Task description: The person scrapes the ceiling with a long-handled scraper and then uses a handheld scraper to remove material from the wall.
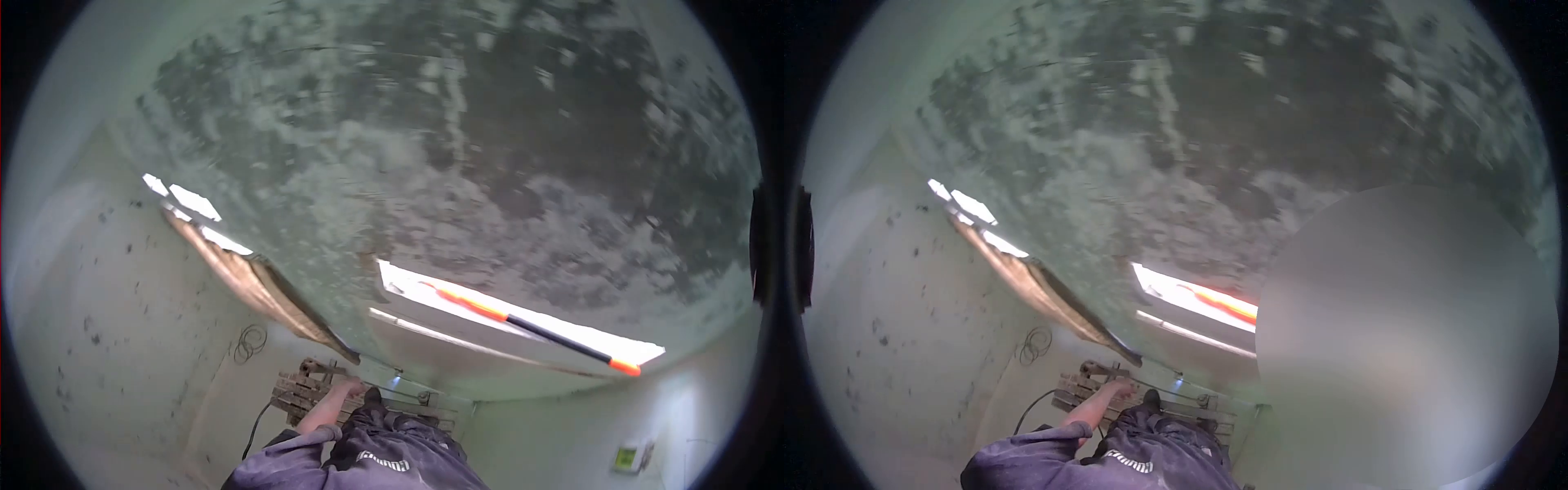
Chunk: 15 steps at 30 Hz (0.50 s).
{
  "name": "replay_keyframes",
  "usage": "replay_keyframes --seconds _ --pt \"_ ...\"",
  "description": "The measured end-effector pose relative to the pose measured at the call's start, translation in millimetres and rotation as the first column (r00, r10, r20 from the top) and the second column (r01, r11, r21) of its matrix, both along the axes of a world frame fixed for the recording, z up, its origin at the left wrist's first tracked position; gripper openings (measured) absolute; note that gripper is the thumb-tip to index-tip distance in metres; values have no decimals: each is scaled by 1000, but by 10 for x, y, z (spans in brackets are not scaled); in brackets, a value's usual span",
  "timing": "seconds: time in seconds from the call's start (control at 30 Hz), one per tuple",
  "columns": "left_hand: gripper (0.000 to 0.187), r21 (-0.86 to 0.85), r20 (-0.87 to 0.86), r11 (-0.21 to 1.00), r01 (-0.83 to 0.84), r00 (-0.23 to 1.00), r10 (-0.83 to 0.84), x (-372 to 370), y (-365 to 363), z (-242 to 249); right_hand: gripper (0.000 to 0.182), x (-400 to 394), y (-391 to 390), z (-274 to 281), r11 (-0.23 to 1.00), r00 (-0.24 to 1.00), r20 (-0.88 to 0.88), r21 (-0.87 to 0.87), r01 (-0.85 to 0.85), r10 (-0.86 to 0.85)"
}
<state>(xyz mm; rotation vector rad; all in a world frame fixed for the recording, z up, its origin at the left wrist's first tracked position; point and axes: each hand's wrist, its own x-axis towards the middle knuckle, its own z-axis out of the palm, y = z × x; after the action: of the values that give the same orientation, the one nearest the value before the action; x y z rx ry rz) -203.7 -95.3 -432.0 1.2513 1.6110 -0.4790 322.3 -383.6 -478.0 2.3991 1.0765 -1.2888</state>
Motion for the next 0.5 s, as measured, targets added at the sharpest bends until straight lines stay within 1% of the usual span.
replay_keyframes --seconds 0.03,0.07,0.1,0.13,0.17,0.2,0.23,0.27,0.3,0.33,0.37,0.4,0.47,0.5 --pt "37 7 3 999 -45 999 45 -59 -78 25 43 45 163 4 999 999 -19 32 26 -26" --pt "39 194 60 980 -44 998 33 -81 -188 33 41 87 234 20 996 997 -37 55 64 -62" --pt "42 371 107 928 -43 994 3 -93 -312 -10 40 125 242 44 991 993 -57 73 111 -107" --pt "42 365 112 929 -60 994 20 -97 -409 -54 39 146 221 67 982 984 -77 87 167 -160" --pt "44 307 21 947 98 994 -110 -105 -495 -93 38 144 177 86 969 971 -100 100 228 -218" --pt "46 235 -59 938 254 967 -247 -111 -598 -138 37 127 139 119 950 953 -124 112 290 -277" --pt "46 231 -55 941 247 969 -241 -68 -841 -185 35 120 105 142 927 931 -148 124 353 -335" --pt "45 710 -128 667 225 973 -191 20 -1177 -251 34 119 73 161 899 903 -173 136 417 -393" --pt "45 967 -165 177 182 980 -109 108 -1330 -216 33 124 56 173 864 871 -200 148 481 -450" --pt "45 967 -160 182 179 981 -114 152 -1170 -233 32 113 -35 194 824 831 -224 155 546 -509" --pt "45 699 -139 674 238 970 -198 231 -732 -117 31 90 -84 223 777 786 -252 161 609 -564" --pt "44 206 -77 941 267 963 -257 312 -414 -95 29 52 -97 329 726 738 -281 167 667 -613" --pt "44 301 46 929 216 970 -240 438 -172 -101 34 88 427 499 691 749 -311 291 661 -586" --pt "43 332 52 921 204 971 -234 502 -71 -125 34 94 657 590 729 806 -292 344 591 -515"
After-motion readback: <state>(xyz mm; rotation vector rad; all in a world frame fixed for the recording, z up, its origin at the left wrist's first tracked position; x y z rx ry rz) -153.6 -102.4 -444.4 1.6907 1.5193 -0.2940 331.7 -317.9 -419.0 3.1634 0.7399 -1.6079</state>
